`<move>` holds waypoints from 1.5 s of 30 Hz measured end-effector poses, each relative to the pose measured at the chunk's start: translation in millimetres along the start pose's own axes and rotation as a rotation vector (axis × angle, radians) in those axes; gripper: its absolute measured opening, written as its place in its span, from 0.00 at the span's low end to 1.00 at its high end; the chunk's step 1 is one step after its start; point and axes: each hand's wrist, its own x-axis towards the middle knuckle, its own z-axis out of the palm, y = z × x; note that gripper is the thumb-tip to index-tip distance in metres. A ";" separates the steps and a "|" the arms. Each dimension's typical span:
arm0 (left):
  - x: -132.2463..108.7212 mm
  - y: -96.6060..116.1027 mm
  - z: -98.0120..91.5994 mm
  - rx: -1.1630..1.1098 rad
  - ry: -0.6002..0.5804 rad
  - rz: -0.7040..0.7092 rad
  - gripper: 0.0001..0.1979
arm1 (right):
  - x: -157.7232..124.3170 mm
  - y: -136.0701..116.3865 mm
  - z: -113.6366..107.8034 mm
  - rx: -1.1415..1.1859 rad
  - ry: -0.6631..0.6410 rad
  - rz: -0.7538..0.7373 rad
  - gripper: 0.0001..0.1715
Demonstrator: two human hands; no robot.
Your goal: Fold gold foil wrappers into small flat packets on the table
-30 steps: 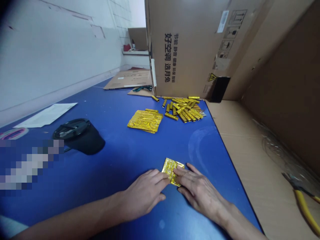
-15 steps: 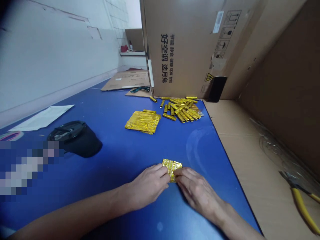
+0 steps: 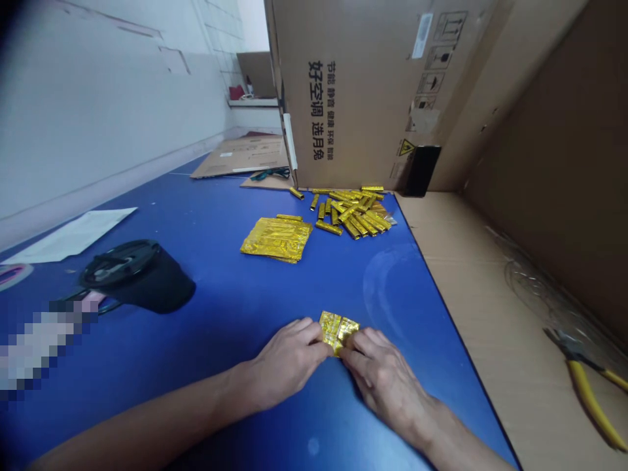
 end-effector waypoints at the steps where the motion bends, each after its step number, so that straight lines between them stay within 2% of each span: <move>1: -1.1 -1.2 -0.8 -0.018 -0.015 0.008 0.08 | 0.5 0.2 -0.5 0.030 0.011 0.006 0.15; 4: -3.3 -4.0 -1.6 -0.067 -0.042 -0.002 0.10 | 1.1 -0.2 -2.0 0.085 0.044 0.020 0.16; 18: 5.1 0.2 -4.7 -0.108 -0.089 -0.167 0.08 | -0.2 -0.3 1.7 0.013 0.047 0.133 0.09; 25: 8.9 2.5 -0.9 -0.049 -0.076 -0.170 0.07 | -0.1 -1.7 6.2 -0.070 -0.001 0.186 0.09; 30: 7.7 1.9 3.5 0.017 -0.085 -0.202 0.06 | 1.6 -4.6 5.3 -0.157 0.024 0.178 0.13; 33: 7.2 -0.5 2.1 0.030 -0.064 -0.152 0.06 | 1.6 -5.8 1.3 -0.175 0.015 0.145 0.13; 38: 4.7 -4.8 -5.7 0.080 -0.057 0.034 0.04 | -1.7 -4.7 -3.5 -0.180 -0.042 0.106 0.11; 45: -2.6 5.1 -10.7 0.197 -0.072 0.123 0.06 | 0.5 -7.1 -6.4 -0.172 -0.084 0.117 0.14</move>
